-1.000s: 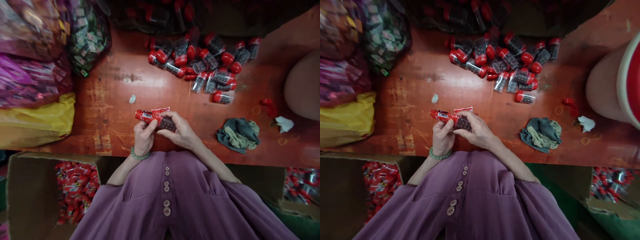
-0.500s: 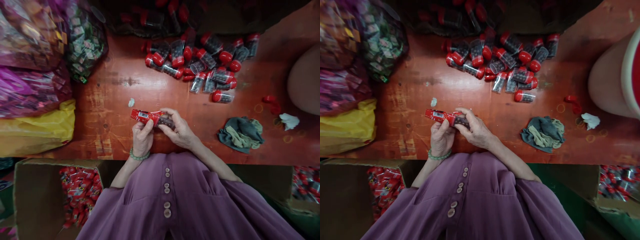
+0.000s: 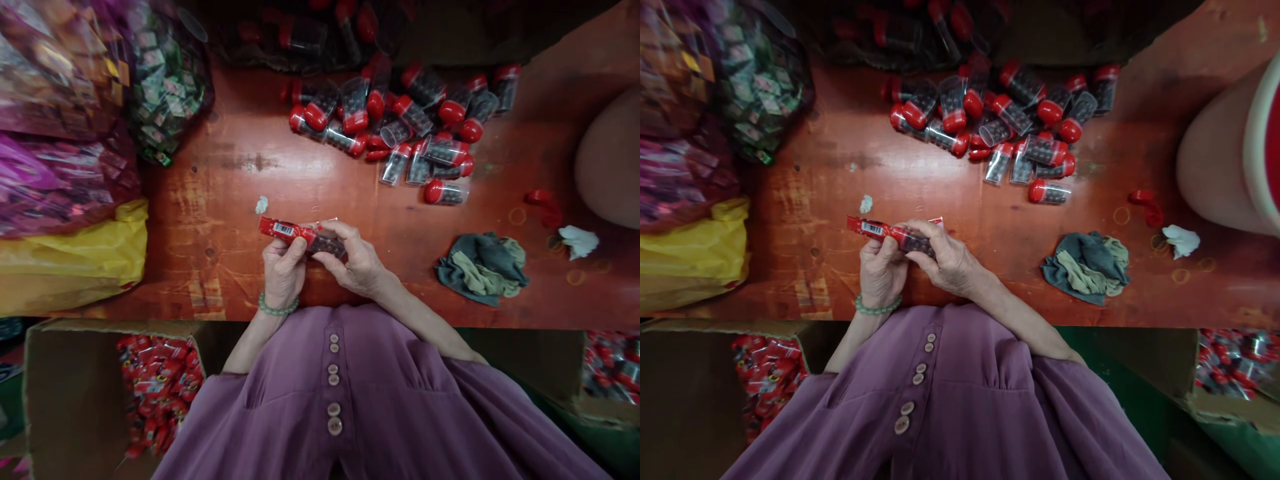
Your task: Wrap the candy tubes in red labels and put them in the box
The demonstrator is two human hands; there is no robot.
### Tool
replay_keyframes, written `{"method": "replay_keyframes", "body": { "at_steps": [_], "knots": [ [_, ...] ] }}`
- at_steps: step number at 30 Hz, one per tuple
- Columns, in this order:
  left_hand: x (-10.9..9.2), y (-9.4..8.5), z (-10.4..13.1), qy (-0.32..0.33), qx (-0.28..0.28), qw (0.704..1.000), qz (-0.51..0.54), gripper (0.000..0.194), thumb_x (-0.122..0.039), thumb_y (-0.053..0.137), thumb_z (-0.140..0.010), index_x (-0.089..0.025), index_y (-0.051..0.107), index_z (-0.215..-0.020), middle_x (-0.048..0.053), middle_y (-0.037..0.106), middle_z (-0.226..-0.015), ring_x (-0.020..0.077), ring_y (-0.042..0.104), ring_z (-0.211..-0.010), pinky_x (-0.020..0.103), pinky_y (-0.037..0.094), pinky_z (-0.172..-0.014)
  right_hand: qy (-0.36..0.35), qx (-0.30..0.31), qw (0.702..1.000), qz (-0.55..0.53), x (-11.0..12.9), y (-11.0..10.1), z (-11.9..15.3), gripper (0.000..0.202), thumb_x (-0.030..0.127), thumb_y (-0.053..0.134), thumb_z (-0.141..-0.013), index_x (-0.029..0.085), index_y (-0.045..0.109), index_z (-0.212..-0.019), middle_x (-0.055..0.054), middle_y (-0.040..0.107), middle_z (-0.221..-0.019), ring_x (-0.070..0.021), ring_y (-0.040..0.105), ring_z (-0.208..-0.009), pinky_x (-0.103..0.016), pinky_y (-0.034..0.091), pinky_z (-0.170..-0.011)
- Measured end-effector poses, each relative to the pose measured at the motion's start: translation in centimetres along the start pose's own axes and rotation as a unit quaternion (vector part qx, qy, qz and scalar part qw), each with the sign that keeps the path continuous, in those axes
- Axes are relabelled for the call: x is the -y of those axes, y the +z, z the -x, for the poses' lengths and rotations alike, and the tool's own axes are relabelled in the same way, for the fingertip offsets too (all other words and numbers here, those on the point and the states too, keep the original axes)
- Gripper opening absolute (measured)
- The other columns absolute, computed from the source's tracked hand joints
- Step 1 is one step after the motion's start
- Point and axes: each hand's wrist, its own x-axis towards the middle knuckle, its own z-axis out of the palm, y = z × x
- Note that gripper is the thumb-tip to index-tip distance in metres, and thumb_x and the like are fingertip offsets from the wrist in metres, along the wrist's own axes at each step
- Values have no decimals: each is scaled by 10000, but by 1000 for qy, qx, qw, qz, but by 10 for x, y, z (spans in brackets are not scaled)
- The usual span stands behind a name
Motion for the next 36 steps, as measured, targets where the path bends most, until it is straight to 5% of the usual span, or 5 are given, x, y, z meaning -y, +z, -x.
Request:
{"method": "replay_keyframes", "body": {
  "at_steps": [11, 17, 24, 30, 36],
  "knots": [
    [-8, 12, -6, 10, -25, 998, 48, 357, -433, 930, -562, -170, 706, -652, -39, 682, -633, 60, 604, -567, 182, 516, -633, 37, 28, 996, -71, 4, 1, -6, 398, 288, 610, -938, 224, 471, -1306, -82, 678, -1245, -188, 697, -1096, -329, 589, -934],
    [0, 10, -8, -16, -40, 998, 55, 407, -458, 954, -477, -178, 722, -661, -34, 699, -654, 72, 616, -588, 203, 528, -655, 47, 35, 996, -61, -3, -1, -6, 438, 271, 609, -929, 254, 454, -1338, -74, 649, -1301, -202, 681, -1141, -348, 586, -944],
    [0, 9, -5, -54, 0, 998, 41, 328, -409, 943, -540, -175, 741, -650, -33, 705, -654, 56, 615, -594, 181, 513, -651, 179, 34, 946, -267, -3, 3, -10, 401, 319, 611, -919, 228, 453, -1277, -49, 678, -1122, -163, 687, -992, -353, 571, -925],
    [-5, 5, -8, -43, -1, 998, 41, 283, -382, 935, -570, -193, 766, -696, -25, 740, -715, 74, 658, -648, 194, 540, -720, 153, 69, 960, -223, -6, -1, -11, 492, 325, 675, -876, 234, 465, -1311, -51, 650, -1141, -184, 656, -1033, -363, 540, -945],
    [-5, 2, -6, -19, 30, 999, 31, 299, -410, 903, -627, -180, 777, -770, 14, 748, -740, 124, 678, -680, 251, 554, -723, 171, 63, 951, -250, -1, -4, 1, 270, 252, 536, -953, 217, 517, -1221, 5, 628, -911, -73, 592, -645, -236, 536, -651]
  ]
}}
